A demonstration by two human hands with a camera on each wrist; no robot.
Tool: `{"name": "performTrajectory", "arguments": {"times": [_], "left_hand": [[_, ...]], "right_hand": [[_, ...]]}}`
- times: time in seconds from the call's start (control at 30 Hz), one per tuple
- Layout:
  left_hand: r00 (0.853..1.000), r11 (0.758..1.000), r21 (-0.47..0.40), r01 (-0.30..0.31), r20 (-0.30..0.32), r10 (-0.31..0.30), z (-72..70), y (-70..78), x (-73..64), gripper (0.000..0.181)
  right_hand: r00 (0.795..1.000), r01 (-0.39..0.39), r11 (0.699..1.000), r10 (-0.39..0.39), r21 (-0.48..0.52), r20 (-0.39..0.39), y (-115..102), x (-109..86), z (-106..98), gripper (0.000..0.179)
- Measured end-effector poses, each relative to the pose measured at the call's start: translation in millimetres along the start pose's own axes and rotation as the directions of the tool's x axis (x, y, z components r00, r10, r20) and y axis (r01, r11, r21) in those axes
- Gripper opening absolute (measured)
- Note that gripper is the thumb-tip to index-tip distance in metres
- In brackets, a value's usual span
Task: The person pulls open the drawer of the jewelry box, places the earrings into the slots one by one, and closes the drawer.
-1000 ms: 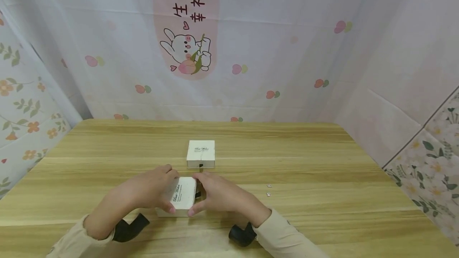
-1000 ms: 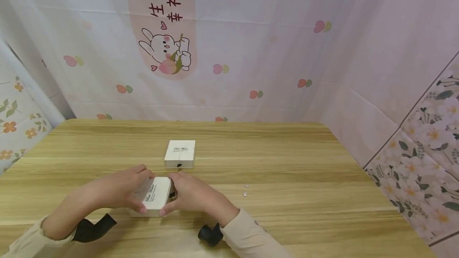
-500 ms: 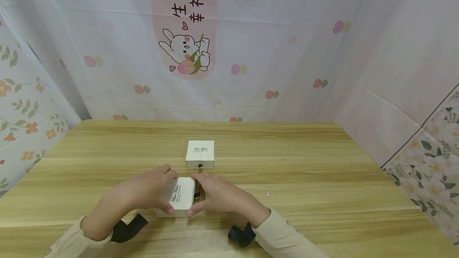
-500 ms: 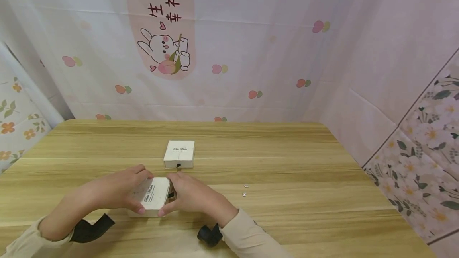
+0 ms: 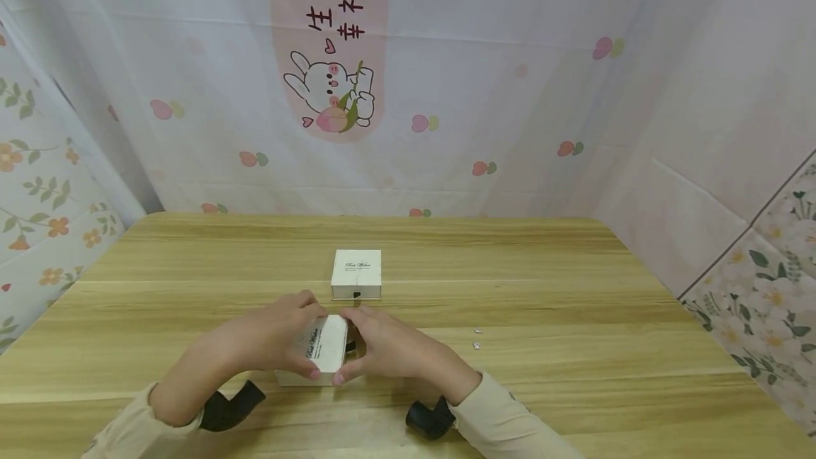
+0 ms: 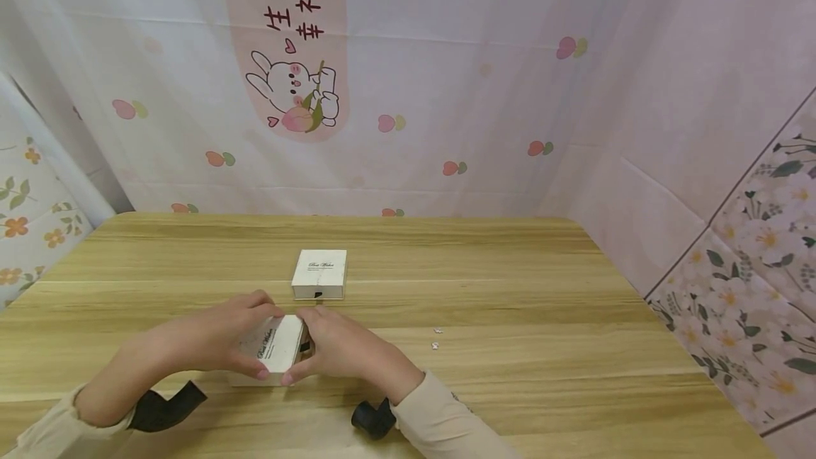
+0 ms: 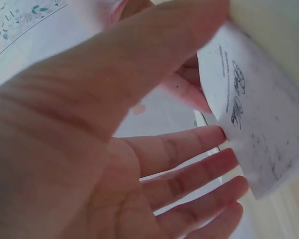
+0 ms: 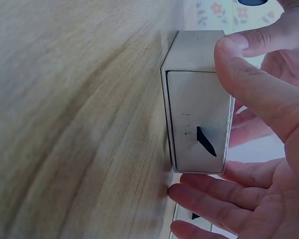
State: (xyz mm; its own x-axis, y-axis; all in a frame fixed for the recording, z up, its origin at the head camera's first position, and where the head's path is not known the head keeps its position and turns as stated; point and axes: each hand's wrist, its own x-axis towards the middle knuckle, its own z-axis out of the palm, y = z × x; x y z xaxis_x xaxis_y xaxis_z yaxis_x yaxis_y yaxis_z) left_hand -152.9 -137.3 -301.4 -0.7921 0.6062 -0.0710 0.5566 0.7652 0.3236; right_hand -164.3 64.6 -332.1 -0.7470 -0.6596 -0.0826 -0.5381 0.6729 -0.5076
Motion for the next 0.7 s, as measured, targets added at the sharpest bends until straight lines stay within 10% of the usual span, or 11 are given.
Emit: {"name": "performTrajectory", "arguments": {"times": [0.7], "left_hand": [[1.000, 1.000, -0.007, -0.008, -0.002, 0.008, 1.5, 1.7, 2.1, 0.075]], "right_hand": [[1.000, 0.025, 1.000, -0.025, 0.011, 0.004, 2.1, -1.9, -2.7, 0.094]]}}
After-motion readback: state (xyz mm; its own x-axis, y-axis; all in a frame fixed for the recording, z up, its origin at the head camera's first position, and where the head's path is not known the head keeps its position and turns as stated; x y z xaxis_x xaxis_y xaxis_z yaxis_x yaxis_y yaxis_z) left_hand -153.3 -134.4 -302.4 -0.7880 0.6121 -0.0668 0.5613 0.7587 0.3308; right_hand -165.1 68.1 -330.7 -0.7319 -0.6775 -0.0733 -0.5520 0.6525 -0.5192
